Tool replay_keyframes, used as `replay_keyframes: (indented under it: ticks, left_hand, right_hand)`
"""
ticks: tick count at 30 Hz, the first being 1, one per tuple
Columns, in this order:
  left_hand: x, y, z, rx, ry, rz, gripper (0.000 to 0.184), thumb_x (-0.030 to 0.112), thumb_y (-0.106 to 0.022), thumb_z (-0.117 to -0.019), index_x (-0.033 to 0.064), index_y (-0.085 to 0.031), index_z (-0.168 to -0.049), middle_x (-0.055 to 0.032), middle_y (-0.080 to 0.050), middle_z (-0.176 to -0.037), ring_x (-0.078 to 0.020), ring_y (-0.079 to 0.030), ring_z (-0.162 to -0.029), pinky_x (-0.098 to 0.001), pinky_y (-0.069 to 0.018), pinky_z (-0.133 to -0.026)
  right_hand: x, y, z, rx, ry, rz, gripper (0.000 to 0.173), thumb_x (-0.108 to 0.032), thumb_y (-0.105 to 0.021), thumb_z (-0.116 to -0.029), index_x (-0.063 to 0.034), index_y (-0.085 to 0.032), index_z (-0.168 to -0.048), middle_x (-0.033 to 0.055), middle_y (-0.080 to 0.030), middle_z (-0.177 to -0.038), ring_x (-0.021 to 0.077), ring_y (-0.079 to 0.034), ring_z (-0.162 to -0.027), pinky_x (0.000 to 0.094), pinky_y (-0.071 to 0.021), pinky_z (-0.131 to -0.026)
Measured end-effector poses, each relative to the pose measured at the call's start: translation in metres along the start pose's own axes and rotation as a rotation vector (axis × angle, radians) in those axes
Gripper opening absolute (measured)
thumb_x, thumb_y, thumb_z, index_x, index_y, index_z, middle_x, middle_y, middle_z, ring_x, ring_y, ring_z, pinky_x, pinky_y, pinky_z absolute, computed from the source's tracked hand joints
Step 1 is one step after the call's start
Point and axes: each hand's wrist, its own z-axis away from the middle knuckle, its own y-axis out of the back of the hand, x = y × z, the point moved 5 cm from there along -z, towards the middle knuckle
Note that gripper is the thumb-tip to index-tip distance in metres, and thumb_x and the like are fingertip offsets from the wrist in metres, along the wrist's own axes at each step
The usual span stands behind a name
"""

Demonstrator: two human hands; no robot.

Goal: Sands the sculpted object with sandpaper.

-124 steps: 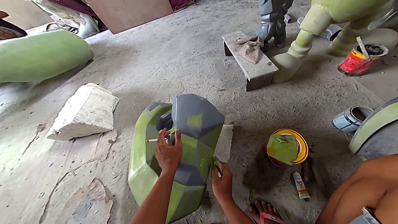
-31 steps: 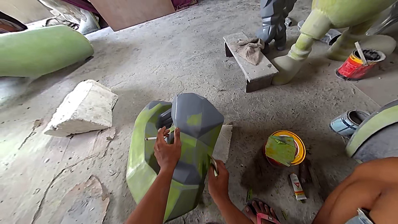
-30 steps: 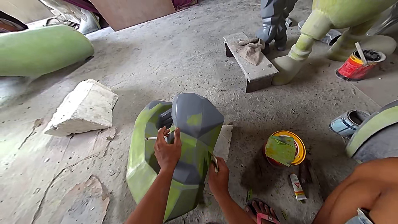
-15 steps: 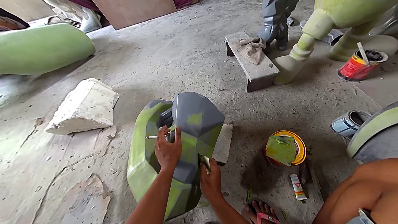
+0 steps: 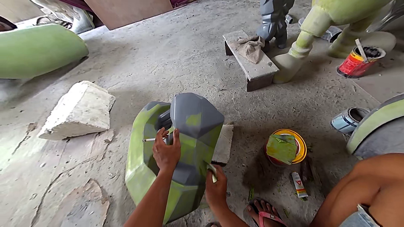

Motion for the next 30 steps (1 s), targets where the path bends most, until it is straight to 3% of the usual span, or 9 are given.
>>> replay_keyframes:
  ticks: [2, 5, 9, 14, 17, 18, 22, 30]
  left_hand:
    - [0.001, 0.001, 0.000, -0.004, -0.008, -0.004, 0.068, 0.061, -0.055, -0.0995, 0.0079, -0.055, -0.142, -0.0146, -0.067, -0.128, -0.0323, -0.064, -0.118, -0.0595, -0.0499, -0.097]
    - [0.002, 0.001, 0.000, -0.027, -0.005, -0.003, 0.069, 0.060, -0.054, -0.0999, 0.0066, -0.053, -0.144, -0.0162, -0.066, -0.130, -0.0347, -0.063, -0.120, -0.0616, -0.0494, -0.098]
    - [0.001, 0.002, 0.000, -0.018, 0.004, -0.007, 0.069, 0.061, -0.053, -0.1001, 0.0071, -0.053, -0.144, -0.0155, -0.066, -0.130, -0.0342, -0.063, -0.120, -0.0607, -0.0494, -0.098]
    - [0.000, -0.001, 0.000, -0.004, -0.005, -0.007, 0.069, 0.061, -0.054, -0.0999, 0.0076, -0.053, -0.143, -0.0147, -0.067, -0.129, -0.0332, -0.063, -0.119, -0.0597, -0.0496, -0.098]
    - [-0.002, -0.001, -0.002, 0.015, -0.018, 0.001, 0.068, 0.060, -0.055, -0.0998, 0.0075, -0.054, -0.143, -0.0146, -0.067, -0.129, -0.0328, -0.063, -0.119, -0.0596, -0.0495, -0.098]
    - [-0.002, -0.001, -0.002, 0.015, -0.021, 0.005, 0.068, 0.059, -0.055, -0.0998, 0.0071, -0.054, -0.143, -0.0149, -0.067, -0.128, -0.0328, -0.064, -0.118, -0.0593, -0.0495, -0.098]
    - [-0.002, -0.001, -0.001, 0.005, -0.015, 0.000, 0.069, 0.060, -0.055, -0.0996, 0.0077, -0.053, -0.144, -0.0151, -0.067, -0.129, -0.0329, -0.063, -0.119, -0.0586, -0.0502, -0.097]
    - [0.002, 0.000, 0.002, -0.007, 0.011, -0.003, 0.068, 0.061, -0.054, -0.1001, 0.0087, -0.054, -0.144, -0.0140, -0.066, -0.131, -0.0341, -0.062, -0.120, -0.0615, -0.0487, -0.097]
  right_hand:
    - [0.017, 0.002, -0.006, 0.039, -0.066, 0.018, 0.021, -0.008, -0.061, -0.0962, -0.0031, -0.076, -0.110, 0.0083, -0.071, -0.113, 0.0115, -0.068, -0.102, 0.0289, -0.0597, -0.088]
    - [0.021, -0.005, -0.001, -0.044, -0.099, 0.138, 0.024, -0.014, -0.063, -0.0969, -0.0060, -0.076, -0.115, 0.0075, -0.071, -0.115, 0.0118, -0.068, -0.104, 0.0310, -0.0589, -0.091]
    - [0.016, -0.016, 0.018, -0.105, -0.062, 0.309, 0.034, -0.018, -0.065, -0.0939, -0.0175, -0.075, -0.127, 0.0010, -0.068, -0.101, 0.0063, -0.065, -0.085, 0.0259, -0.0585, -0.075]
    - [0.014, -0.007, 0.033, -0.165, 0.027, 0.248, 0.033, -0.016, -0.063, -0.0937, -0.0164, -0.076, -0.124, -0.0007, -0.067, -0.099, 0.0045, -0.064, -0.084, 0.0245, -0.0584, -0.073]
    - [0.018, 0.001, 0.025, -0.050, -0.027, 0.090, 0.019, -0.013, -0.063, -0.0940, -0.0072, -0.078, -0.103, 0.0038, -0.072, -0.103, 0.0090, -0.069, -0.090, 0.0280, -0.0608, -0.077]
    - [0.023, 0.004, 0.018, 0.005, -0.070, 0.068, 0.019, -0.012, -0.062, -0.0945, -0.0048, -0.077, -0.103, 0.0057, -0.072, -0.106, 0.0105, -0.069, -0.092, 0.0293, -0.0608, -0.080]
    - [0.040, 0.005, -0.006, 0.050, -0.189, 0.126, 0.023, -0.014, -0.060, -0.0988, -0.0048, -0.076, -0.113, 0.0089, -0.072, -0.116, 0.0130, -0.068, -0.107, 0.0323, -0.0571, -0.096]
    - [0.024, -0.016, 0.005, 0.003, -0.250, 0.110, 0.029, -0.011, -0.061, -0.0975, -0.0098, -0.074, -0.123, 0.0103, -0.069, -0.116, 0.0146, -0.066, -0.107, 0.0332, -0.0563, -0.095]
